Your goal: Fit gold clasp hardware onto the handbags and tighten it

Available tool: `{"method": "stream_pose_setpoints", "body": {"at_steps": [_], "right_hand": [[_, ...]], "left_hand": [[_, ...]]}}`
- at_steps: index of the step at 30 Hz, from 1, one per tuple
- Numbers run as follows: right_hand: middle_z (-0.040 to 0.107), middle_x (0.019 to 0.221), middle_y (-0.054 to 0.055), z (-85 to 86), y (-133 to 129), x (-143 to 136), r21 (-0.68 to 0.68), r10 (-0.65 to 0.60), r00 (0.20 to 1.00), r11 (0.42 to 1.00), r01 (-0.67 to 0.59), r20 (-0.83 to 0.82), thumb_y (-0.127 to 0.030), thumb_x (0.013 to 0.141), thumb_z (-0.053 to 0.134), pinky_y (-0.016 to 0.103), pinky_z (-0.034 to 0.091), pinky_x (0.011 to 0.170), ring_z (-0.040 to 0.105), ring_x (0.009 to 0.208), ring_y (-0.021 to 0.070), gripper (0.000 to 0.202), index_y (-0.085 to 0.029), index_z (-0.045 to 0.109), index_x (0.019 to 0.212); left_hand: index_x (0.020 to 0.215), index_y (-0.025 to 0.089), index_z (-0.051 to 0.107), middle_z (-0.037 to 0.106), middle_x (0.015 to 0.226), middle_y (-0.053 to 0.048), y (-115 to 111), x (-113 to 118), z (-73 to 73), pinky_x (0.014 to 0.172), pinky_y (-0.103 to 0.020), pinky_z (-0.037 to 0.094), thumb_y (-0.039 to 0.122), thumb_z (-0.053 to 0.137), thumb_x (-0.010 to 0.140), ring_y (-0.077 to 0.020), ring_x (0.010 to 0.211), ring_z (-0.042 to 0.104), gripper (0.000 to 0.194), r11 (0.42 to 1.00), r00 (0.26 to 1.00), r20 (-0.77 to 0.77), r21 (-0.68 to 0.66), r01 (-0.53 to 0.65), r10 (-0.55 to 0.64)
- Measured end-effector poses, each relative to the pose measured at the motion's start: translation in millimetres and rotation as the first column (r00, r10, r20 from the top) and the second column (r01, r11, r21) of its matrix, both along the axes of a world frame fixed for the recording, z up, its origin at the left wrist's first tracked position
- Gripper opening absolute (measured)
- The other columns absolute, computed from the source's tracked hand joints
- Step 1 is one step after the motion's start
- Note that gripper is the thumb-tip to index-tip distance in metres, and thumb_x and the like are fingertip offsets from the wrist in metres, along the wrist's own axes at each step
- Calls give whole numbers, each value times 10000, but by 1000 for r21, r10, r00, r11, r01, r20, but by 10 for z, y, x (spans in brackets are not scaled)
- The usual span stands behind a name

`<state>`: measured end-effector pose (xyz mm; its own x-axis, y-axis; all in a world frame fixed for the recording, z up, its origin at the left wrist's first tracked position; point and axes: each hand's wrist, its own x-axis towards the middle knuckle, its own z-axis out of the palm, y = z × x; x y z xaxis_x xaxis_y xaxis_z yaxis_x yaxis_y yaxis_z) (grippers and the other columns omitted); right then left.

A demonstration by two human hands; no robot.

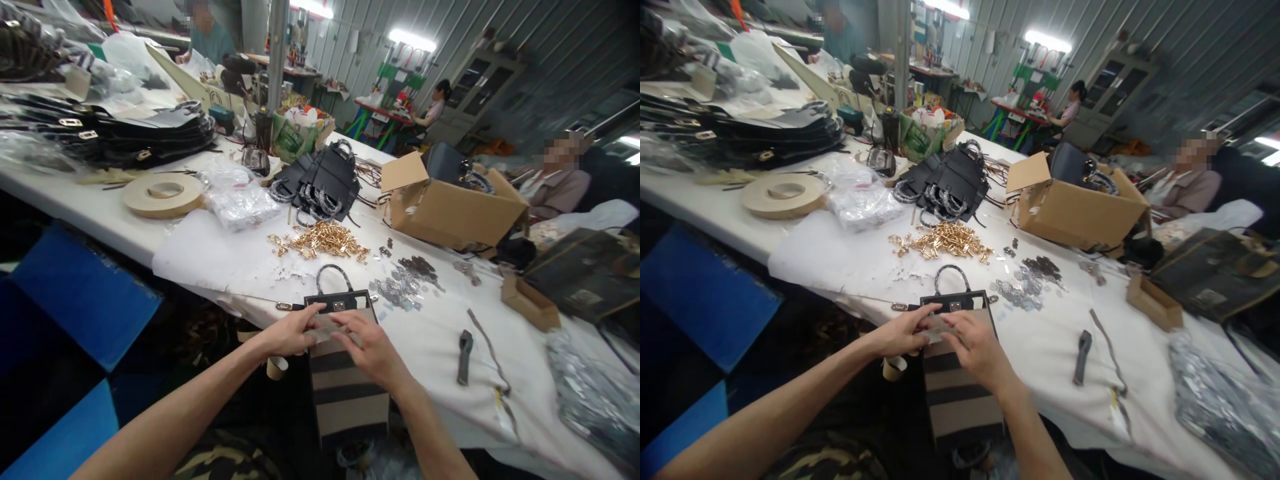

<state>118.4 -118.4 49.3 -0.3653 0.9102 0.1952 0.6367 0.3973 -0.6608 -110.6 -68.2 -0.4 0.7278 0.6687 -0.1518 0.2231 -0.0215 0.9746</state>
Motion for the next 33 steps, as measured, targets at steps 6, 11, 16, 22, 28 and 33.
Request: {"method": "stream_pose_setpoints", "body": {"at_steps": [6, 11, 16, 22, 28, 33], "right_hand": [[696, 1234, 114, -428, -139, -254, 103, -28, 992, 995, 15, 123, -188, 1008, 558, 446, 581, 993, 663, 1144, 281, 366, -244, 654, 1357], [712, 1135, 103, -554, -213, -290, 243, -102, 986, 968, 68, 130, -151, 1017, 522, 385, 592, 893, 685, 1051, 257, 348, -255, 689, 1304], [700, 991, 85, -431, -254, -334, 250, -124, 971, 966, 71, 202, -161, 1033, 503, 370, 546, 816, 668, 940, 248, 278, -240, 714, 1196], [660, 941, 52, -254, -243, -290, 93, -149, 987, 985, 143, 61, -203, 1027, 540, 329, 507, 807, 644, 896, 214, 130, -232, 664, 1002], [616, 922, 43, -179, -265, -200, 13, -91, 996, 996, 91, 5, -186, 1008, 521, 316, 488, 781, 620, 880, 213, 101, -234, 604, 978], [601, 948, 50, -157, -270, -208, 41, -77, 996, 996, 79, -46, -171, 1011, 495, 319, 498, 798, 611, 899, 213, 116, -242, 584, 983]], "left_hand": [[1557, 138, 342, 735, 990, -35, -6, 11, 36, 715, -266, 492, 114, 538, 730, -180, 775, 649, 850, 996, 995, -98, 85, -14, 22], [1521, 128, 397, 762, 1020, -59, -14, 27, 117, 835, -289, 522, 82, 507, 724, -213, 905, 696, 806, 993, 994, -105, 118, 5, 8], [1454, 138, 477, 769, 1043, -71, -41, 63, 136, 865, -294, 523, 54, 485, 733, -220, 947, 704, 726, 971, 989, -147, 238, 16, 20], [1085, 181, 736, 769, 965, -41, -43, 42, 247, 782, -237, 484, 119, 551, 819, -186, 863, 686, 330, 933, 986, -163, 360, 21, 41], [982, 203, 802, 728, 768, -15, -8, -10, 326, 664, -215, 393, 228, 589, 931, -145, 698, 617, 220, 902, 982, -182, 412, 130, -59], [942, 196, 802, 680, 717, 0, -37, -12, 377, 628, -220, 357, 281, 574, 953, -128, 660, 562, 244, 919, 986, -138, 370, 134, -88]]}}
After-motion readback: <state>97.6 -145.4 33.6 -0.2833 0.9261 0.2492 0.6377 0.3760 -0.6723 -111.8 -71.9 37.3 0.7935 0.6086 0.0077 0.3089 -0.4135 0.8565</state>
